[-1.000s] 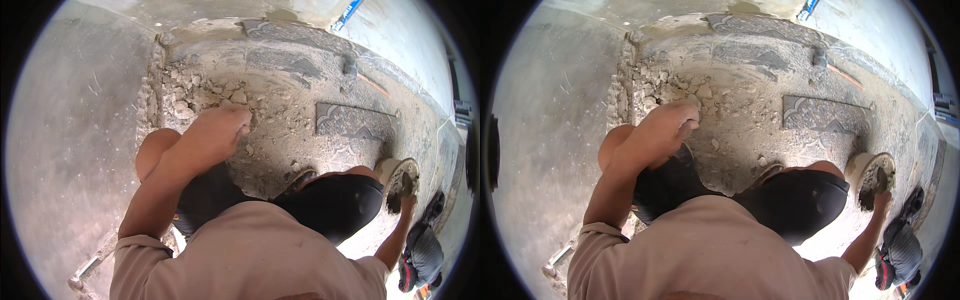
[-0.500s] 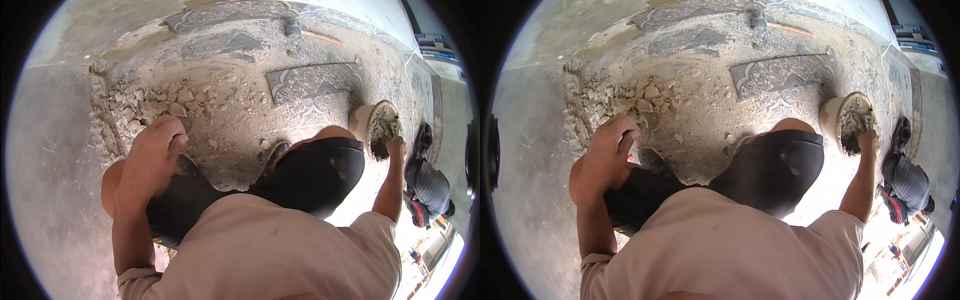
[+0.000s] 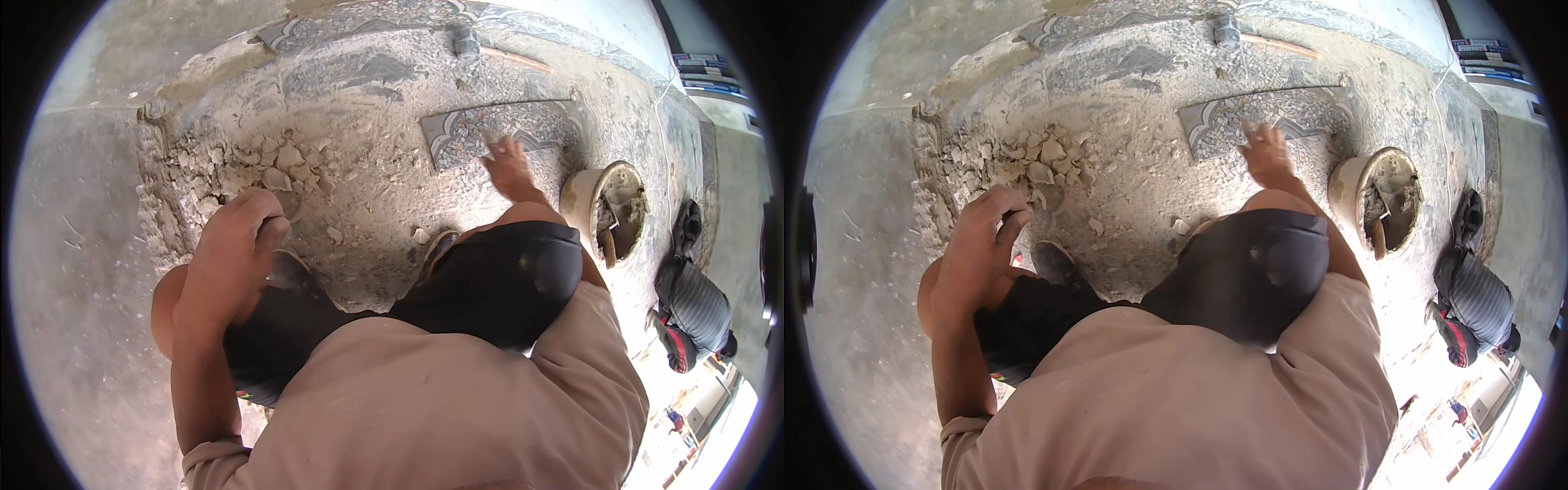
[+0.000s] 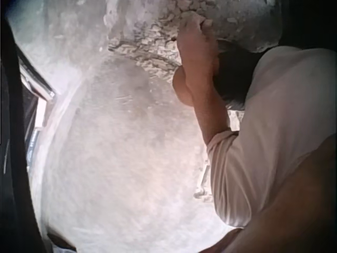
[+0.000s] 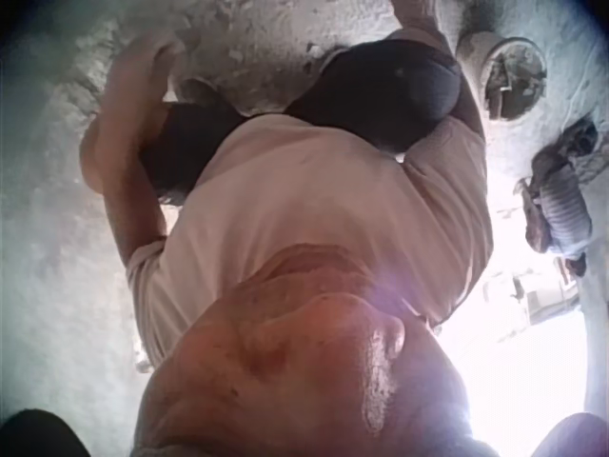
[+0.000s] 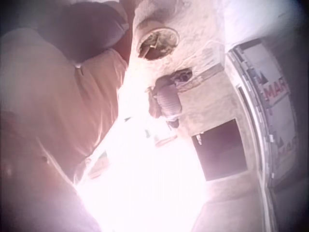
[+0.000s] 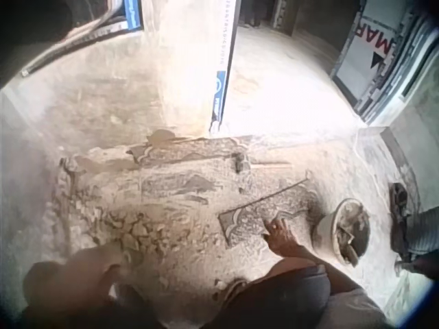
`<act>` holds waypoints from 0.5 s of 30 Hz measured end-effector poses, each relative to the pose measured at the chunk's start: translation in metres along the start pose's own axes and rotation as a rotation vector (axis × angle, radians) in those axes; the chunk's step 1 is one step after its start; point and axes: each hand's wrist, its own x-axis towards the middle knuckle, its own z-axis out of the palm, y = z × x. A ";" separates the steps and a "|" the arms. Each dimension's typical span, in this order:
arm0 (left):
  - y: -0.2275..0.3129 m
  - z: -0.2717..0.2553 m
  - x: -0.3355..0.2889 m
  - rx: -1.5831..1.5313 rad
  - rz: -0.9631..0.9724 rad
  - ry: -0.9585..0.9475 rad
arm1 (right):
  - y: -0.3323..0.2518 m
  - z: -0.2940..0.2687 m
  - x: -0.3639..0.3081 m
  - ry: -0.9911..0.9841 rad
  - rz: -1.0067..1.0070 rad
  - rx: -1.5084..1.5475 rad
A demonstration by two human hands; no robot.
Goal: The person installs a tile along the base of a wall using mortar, taps it into place with a mallet, and uses a trowel to smooth mortar and clear debris from the floor.
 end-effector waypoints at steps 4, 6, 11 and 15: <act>0.000 0.003 -0.010 -0.005 -0.070 0.045 | -0.053 0.019 0.032 -0.072 0.070 0.171; -0.003 0.004 -0.014 0.007 -0.117 0.039 | -0.074 0.022 0.040 -0.028 0.128 0.025; -0.009 0.000 -0.026 -0.002 -0.216 0.009 | -0.095 0.000 0.040 -0.193 -0.135 0.160; -0.019 -0.001 -0.029 0.025 -0.175 0.021 | -0.073 0.041 0.013 0.078 -0.126 0.048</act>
